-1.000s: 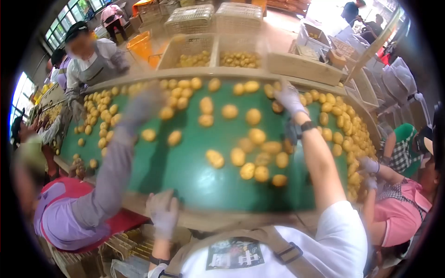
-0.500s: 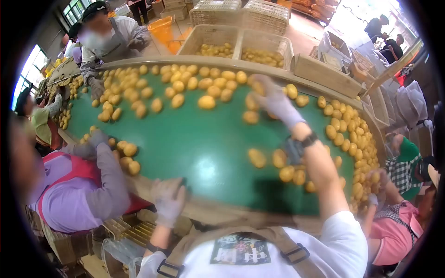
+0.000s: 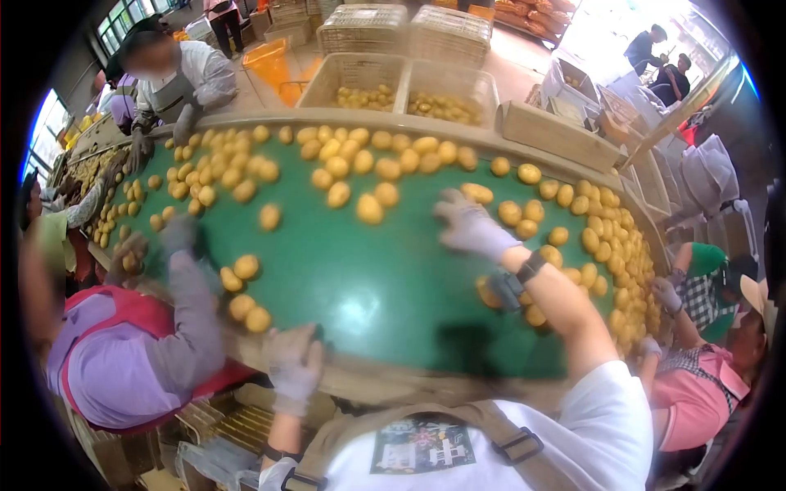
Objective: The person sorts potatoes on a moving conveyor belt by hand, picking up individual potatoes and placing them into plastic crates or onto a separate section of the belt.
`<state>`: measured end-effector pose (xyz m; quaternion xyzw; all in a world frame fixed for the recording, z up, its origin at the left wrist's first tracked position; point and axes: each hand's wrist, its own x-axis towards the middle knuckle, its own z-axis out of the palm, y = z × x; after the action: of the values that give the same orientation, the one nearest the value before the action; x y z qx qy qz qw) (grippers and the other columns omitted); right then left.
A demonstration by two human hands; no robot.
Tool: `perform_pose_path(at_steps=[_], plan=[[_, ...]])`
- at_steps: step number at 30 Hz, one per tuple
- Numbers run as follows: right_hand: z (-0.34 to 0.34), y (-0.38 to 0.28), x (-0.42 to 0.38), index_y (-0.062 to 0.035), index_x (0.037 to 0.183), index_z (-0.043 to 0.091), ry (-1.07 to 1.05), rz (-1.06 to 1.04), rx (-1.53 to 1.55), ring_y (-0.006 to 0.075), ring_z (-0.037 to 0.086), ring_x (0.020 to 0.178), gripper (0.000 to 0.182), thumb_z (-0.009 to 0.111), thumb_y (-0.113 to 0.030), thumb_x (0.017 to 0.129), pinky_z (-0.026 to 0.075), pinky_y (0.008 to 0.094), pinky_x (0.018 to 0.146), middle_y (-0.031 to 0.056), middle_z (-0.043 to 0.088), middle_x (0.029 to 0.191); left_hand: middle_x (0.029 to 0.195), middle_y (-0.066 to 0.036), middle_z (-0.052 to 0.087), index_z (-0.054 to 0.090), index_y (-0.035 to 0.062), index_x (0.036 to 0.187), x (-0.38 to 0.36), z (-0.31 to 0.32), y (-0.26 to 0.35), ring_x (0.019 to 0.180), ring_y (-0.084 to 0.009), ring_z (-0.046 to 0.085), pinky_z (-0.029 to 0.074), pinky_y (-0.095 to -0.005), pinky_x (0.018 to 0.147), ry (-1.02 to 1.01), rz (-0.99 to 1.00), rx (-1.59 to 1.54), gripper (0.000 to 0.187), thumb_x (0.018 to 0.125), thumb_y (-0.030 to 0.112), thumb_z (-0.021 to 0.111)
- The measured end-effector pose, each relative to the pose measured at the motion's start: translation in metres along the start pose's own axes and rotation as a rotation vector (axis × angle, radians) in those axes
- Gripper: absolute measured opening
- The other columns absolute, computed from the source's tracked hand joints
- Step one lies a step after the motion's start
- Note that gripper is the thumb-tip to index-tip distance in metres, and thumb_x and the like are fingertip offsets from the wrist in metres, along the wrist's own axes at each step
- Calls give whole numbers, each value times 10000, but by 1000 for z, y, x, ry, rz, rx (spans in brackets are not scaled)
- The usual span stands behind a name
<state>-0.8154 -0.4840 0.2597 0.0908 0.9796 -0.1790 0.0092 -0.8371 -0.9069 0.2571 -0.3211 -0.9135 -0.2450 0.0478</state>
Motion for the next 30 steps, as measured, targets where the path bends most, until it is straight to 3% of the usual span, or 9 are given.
perform_pose_path(at_steps=[4, 7, 10, 13, 18, 21, 24, 26, 30], plan=[[0, 34, -6, -130, 1354, 569, 123, -26, 83, 492, 381, 1397, 553, 651, -117, 807, 343, 494, 1177, 270, 345, 1564, 1044, -98, 729, 735, 89, 1089, 2, 1, -4, 1005, -296, 644, 415, -480, 1037, 46, 42, 33, 271, 842, 171, 659], [-5, 30, -33, -143, 1380, 545, 262, 5, 1, 485, 396, 1385, 582, 643, -99, 808, 358, 497, 1161, 267, 357, 1553, 1039, -104, 728, 736, 79, 1079, 3, 2, -2, 1000, -303, 643, 443, -468, 974, 36, 29, 12, 266, 840, 164, 656], [-20, 10, -70, -129, 1378, 569, 143, 195, -240, 418, 517, 1289, 579, 700, -152, 814, 438, 481, 1084, 221, 349, 1560, 1022, -109, 726, 735, 71, 1069, 7, -1, 0, 983, -308, 642, 456, -461, 930, 32, 33, -36, 258, 837, 153, 654], [-22, 49, -94, -121, 1360, 576, 64, 182, -122, 405, 593, 1157, 571, 719, -167, 809, 492, 480, 1000, 214, 476, 1451, 1009, -112, 724, 738, 69, 1067, 3, 2, 3, 960, -309, 644, 453, -466, 941, 41, -8, -69, 252, 840, 142, 654], [-93, 89, -46, -90, 1243, 637, 777, 111, 181, 416, 610, 1091, 395, 687, -170, 859, 529, 480, 921, 191, 665, 1103, 966, -83, 734, 742, 78, 1073, -2, 9, -2, 941, -286, 651, 447, -473, 972, 48, 82, -14, 238, 861, 116, 642], [-84, 146, -6, -71, 1200, 666, 563, 318, 0, 371, 612, 1175, 408, 636, -341, 896, 470, 434, 1022, 212, 656, 1195, 953, -66, 739, 745, 84, 1071, -6, 12, -3, 939, -272, 654, 443, -470, 992, 51, 88, -20, 230, 871, 109, 635], [-69, 165, 17, -84, 1118, 704, 269, 578, 120, 435, 578, 1199, 395, 641, -366, 848, 469, 476, 1028, 237, 598, 1307, 955, -63, 743, 745, 78, 1070, -7, 9, -1, 940, -272, 656, 453, -466, 987, 73, 76, -54, 227, 875, 110, 634], [-58, 141, -12, -89, 1085, 704, 198, 362, -229, 453, 578, 1194, 366, 658, -345, 827, 483, 477, 1019, 250, 532, 1382, 952, -62, 744, 743, 69, 1069, -5, 9, -6, 937, -277, 656, 463, -463, 975, 60, 46, -106, 225, 877, 109, 633], [-50, 141, -52, -108, 1118, 691, 92, 377, -232, 445, 590, 1149, 362, 671, -281, 801, 505, 478, 983, 250, 527, 1343, 1041, -113, 719, 743, 52, 1062, 43, 0, 36, 941, -310, 655, 484, -450, 924, 24, 185, -168, 222, 881, 127, 638]])
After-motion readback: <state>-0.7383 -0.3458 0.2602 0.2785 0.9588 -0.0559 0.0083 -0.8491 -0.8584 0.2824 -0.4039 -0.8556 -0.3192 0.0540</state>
